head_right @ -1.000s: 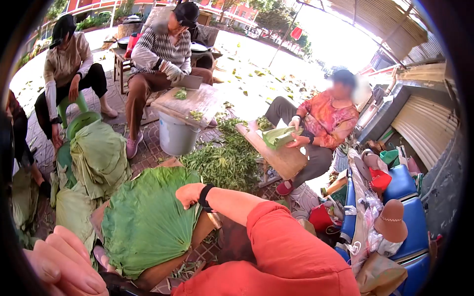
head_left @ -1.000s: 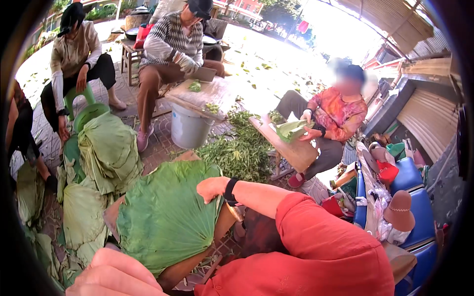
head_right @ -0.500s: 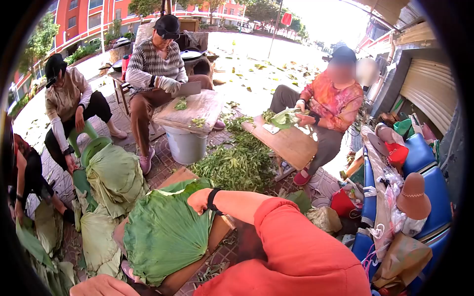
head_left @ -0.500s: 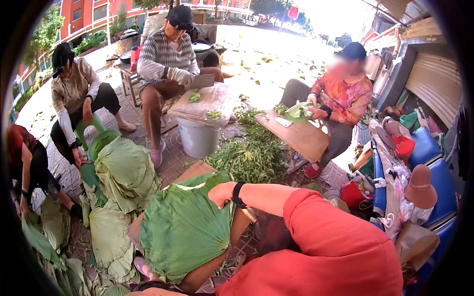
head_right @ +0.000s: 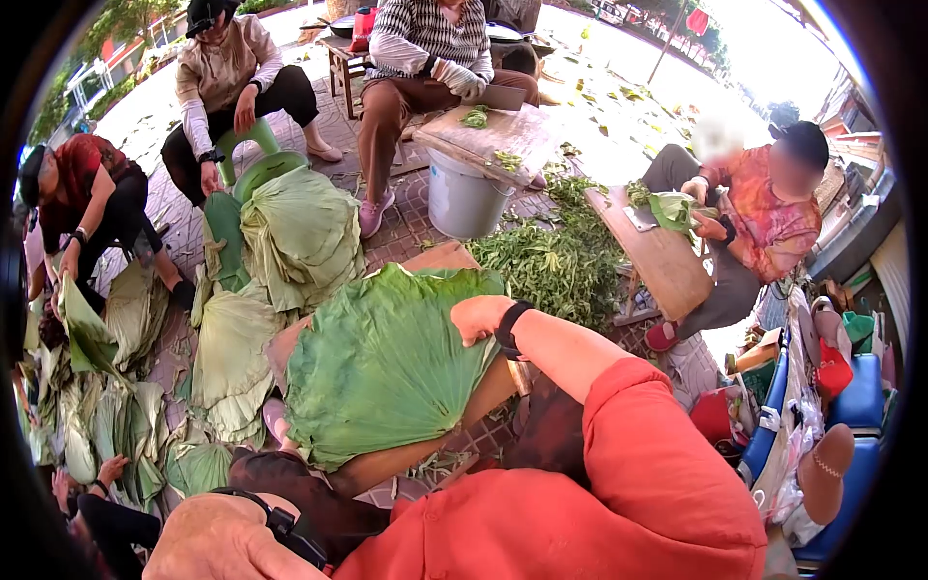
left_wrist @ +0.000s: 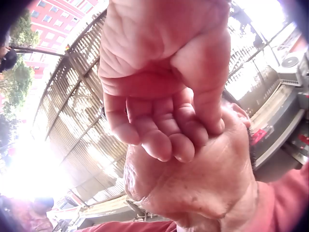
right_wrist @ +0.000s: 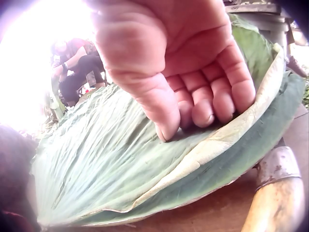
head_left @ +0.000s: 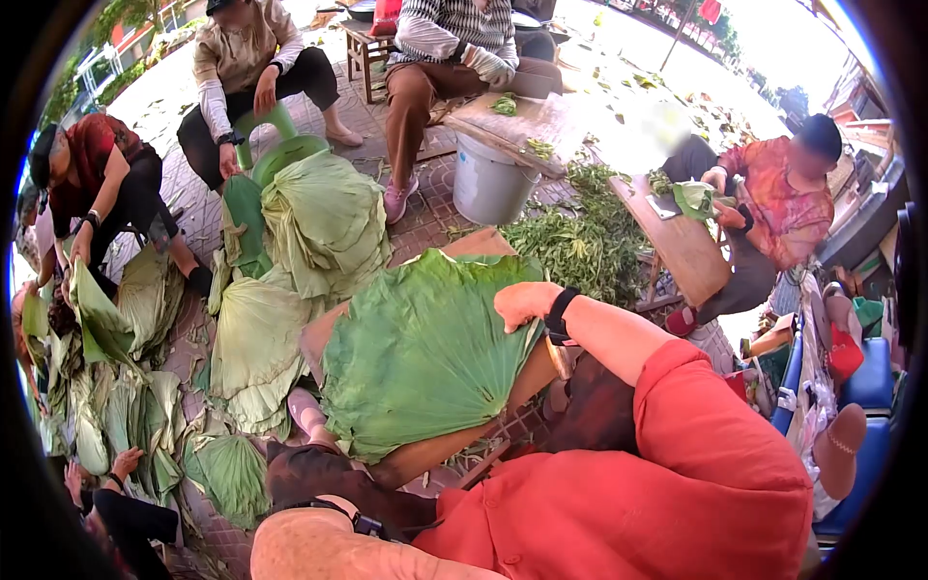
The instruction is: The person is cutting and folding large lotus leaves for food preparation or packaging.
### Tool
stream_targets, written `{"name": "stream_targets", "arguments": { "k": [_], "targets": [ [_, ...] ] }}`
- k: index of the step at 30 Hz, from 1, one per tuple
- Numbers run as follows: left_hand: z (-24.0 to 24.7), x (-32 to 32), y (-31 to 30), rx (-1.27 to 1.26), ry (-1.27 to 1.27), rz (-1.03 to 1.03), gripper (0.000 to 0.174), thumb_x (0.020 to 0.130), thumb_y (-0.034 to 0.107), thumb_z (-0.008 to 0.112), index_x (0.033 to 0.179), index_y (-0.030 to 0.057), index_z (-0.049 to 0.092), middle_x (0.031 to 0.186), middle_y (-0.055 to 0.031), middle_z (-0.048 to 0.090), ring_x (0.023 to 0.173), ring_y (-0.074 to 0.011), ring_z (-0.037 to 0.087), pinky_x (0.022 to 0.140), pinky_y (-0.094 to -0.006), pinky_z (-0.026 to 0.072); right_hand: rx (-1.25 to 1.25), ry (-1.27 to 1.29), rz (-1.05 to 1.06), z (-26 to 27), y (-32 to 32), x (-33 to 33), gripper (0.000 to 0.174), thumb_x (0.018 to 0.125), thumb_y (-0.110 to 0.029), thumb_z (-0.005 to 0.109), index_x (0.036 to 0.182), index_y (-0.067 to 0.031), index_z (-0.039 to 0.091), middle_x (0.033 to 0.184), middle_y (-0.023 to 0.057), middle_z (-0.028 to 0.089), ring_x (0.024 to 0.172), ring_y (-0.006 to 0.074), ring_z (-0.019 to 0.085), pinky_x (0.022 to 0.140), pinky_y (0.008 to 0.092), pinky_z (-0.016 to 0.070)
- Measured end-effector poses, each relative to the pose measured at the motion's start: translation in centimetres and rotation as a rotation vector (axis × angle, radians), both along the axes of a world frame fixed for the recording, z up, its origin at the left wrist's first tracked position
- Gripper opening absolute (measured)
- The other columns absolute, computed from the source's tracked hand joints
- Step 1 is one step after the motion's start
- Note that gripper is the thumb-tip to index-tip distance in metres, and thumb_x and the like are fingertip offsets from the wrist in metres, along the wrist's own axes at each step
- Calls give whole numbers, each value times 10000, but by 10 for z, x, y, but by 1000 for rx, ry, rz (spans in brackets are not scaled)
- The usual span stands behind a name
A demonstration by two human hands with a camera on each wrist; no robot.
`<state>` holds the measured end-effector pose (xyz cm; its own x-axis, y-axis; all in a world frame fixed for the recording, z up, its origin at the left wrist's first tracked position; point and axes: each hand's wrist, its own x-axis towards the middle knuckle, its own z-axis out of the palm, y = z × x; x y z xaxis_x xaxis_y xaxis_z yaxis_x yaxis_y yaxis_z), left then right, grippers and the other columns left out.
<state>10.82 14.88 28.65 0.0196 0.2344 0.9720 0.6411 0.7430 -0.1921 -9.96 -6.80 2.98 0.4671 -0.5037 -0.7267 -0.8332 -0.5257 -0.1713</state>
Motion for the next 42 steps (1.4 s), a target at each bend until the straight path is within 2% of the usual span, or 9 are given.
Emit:
{"name": "stream_targets", "arguments": {
  "k": [1,3,7,10,13,30,37,41,42],
  "targets": [
    [0,11,24,255,-124,-61,170,817,38,488,664,-12,540,711,-171,592,609,-295,582,586,-410,472,5,1,-8,0,-2,-1,278,724,-219,718,771,48,658,691,127,647,635,267,617,585,391,475],
    [-3,22,44,520,-278,-127,170,809,31,488,652,-14,535,702,-169,588,612,-297,581,591,-415,475,4,-9,-8,-6,-6,-4,279,722,-219,720,775,48,658,693,126,647,633,264,616,583,391,475],
    [-7,18,57,566,-295,-84,162,779,23,503,625,-17,536,676,-166,576,617,-301,576,610,-434,491,13,18,0,-16,-10,-4,284,721,-221,732,770,48,658,701,115,653,631,251,614,579,386,483],
    [-4,25,60,595,-442,-194,151,718,39,552,583,-28,557,649,-172,561,638,-313,572,639,-460,511,21,15,-7,-20,-11,-6,280,735,-216,725,765,52,649,676,100,638,601,240,594,539,381,475],
    [-5,23,73,645,-392,-175,134,679,41,567,571,-37,574,637,-177,555,647,-316,570,650,-465,517,16,13,2,-16,-7,-5,273,734,-209,722,750,51,640,665,102,631,592,236,590,532,380,471],
    [-4,23,58,589,-444,-174,121,694,31,548,607,-45,582,644,-170,549,645,-308,568,654,-463,511,13,-33,18,-8,-6,-7,277,725,-208,723,730,53,632,654,108,618,573,238,572,529,383,457],
    [0,27,49,550,-570,-219,134,756,52,530,694,-52,588,708,-174,570,688,-304,581,684,-453,498,17,-14,-22,-10,-6,-6,264,720,-202,716,750,51,644,661,107,625,595,242,586,549,386,466],
    [0,28,28,495,-750,-281,147,792,64,520,743,-55,591,744,-177,582,712,-301,589,701,-447,491,6,-1,7,-7,-6,-5,273,725,-212,716,773,49,653,689,110,639,619,248,600,564,392,475],
    [-4,28,15,465,-812,-282,169,834,87,510,806,-59,590,799,-174,599,750,-296,596,729,-436,479,6,2,16,-8,-7,-5,277,726,-215,717,780,49,654,698,112,643,624,250,604,566,394,477]
  ]
}}
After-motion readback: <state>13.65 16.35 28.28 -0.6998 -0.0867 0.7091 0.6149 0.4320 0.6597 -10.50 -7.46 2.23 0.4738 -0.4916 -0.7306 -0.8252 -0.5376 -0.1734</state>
